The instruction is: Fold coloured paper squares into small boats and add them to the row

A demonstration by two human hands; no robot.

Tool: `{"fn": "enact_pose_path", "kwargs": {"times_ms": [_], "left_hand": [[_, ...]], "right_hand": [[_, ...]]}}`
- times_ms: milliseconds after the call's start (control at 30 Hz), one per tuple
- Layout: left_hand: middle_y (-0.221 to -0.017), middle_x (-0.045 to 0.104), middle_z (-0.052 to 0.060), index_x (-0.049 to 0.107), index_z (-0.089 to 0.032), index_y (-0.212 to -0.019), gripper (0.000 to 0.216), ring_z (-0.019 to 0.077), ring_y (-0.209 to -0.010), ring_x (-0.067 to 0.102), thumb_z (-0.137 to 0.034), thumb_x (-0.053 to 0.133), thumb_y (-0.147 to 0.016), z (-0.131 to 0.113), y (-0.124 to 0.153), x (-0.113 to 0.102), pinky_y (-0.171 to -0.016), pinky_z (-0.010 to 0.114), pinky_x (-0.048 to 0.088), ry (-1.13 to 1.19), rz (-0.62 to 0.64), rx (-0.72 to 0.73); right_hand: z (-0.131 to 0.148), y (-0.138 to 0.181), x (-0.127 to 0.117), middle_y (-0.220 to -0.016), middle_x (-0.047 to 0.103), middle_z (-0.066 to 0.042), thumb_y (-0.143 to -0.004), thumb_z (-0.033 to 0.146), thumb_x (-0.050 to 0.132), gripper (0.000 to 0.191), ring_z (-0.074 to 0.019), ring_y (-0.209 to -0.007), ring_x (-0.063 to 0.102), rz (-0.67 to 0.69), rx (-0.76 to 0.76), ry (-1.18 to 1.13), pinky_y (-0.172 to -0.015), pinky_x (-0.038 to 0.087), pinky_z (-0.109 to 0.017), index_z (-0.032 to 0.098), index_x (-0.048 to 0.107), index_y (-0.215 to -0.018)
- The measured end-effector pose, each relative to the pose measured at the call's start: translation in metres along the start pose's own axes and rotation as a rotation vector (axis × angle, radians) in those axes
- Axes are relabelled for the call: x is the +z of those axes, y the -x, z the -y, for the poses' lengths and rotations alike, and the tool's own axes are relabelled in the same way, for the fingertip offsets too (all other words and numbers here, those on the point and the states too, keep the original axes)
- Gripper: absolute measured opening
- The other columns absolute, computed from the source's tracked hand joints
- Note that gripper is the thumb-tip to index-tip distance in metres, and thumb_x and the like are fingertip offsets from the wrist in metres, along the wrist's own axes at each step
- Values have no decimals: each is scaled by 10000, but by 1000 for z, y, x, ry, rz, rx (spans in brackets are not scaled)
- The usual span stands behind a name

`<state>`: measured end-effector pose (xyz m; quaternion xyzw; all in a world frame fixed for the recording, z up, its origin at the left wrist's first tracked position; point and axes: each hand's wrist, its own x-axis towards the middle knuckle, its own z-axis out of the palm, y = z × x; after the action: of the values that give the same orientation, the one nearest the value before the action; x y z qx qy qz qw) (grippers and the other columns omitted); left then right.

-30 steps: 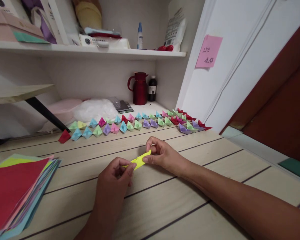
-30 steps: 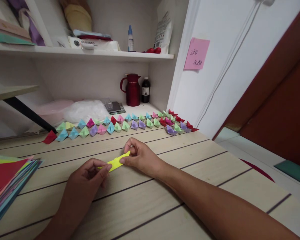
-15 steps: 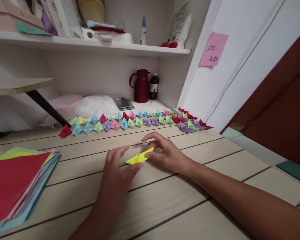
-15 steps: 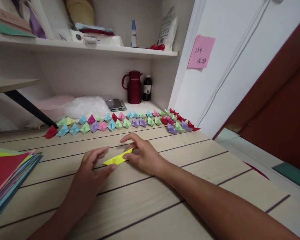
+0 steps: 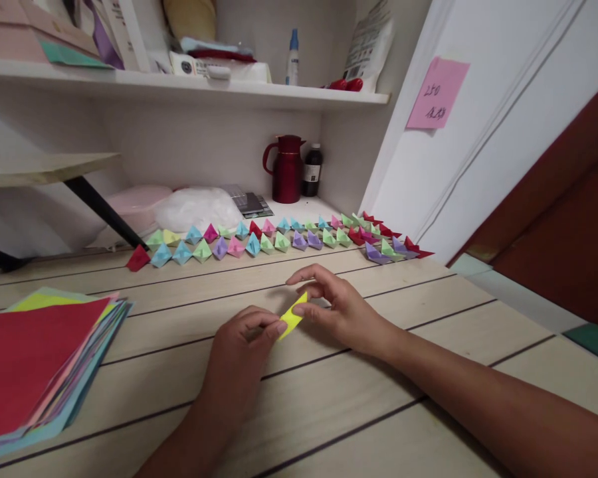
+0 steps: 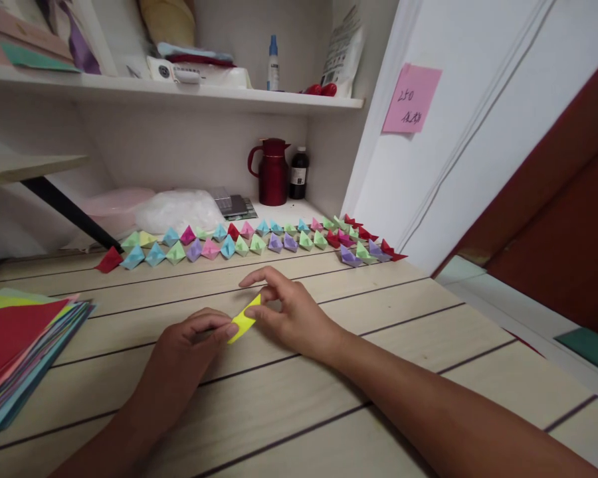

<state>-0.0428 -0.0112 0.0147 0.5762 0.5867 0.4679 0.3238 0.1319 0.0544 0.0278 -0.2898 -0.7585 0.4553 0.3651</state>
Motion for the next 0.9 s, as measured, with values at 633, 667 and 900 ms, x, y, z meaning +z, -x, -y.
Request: {"fn": "enact_pose_path", "kwargs": {"times_ms": [633,667,900], "left_hand": [[-756,701,33,757,-192,-770,245,205,-793,611,-416,670,-723,-14,5,4,-805,326,465,338,45,-191],[-743,698,29,755,-192,-765,245,205,-793,613,-416,666,-726,-14,5,4,-795,317,465,310,44,-189],[-750,693,29,738,-200,-729,273,206,-770,622,-440,615,-769,-15,6,6,-753,299,472,151,47,-131]], "right_hand": [[5,4,9,-785,556,11,-751,477,707,342,-136,-728,501,104,27,-57,-648,408,-232,183,567,-856],[5,5,9,-773,554,13,-749,471,710,336,-132,-715,498,98,23,-34,-634,402,-225,179,574,-847],[0,5,5,-583,536,14,-865,543,532,449,-100,-546,468,216,39,49,-528,359,-208,141,647,-702]]}}
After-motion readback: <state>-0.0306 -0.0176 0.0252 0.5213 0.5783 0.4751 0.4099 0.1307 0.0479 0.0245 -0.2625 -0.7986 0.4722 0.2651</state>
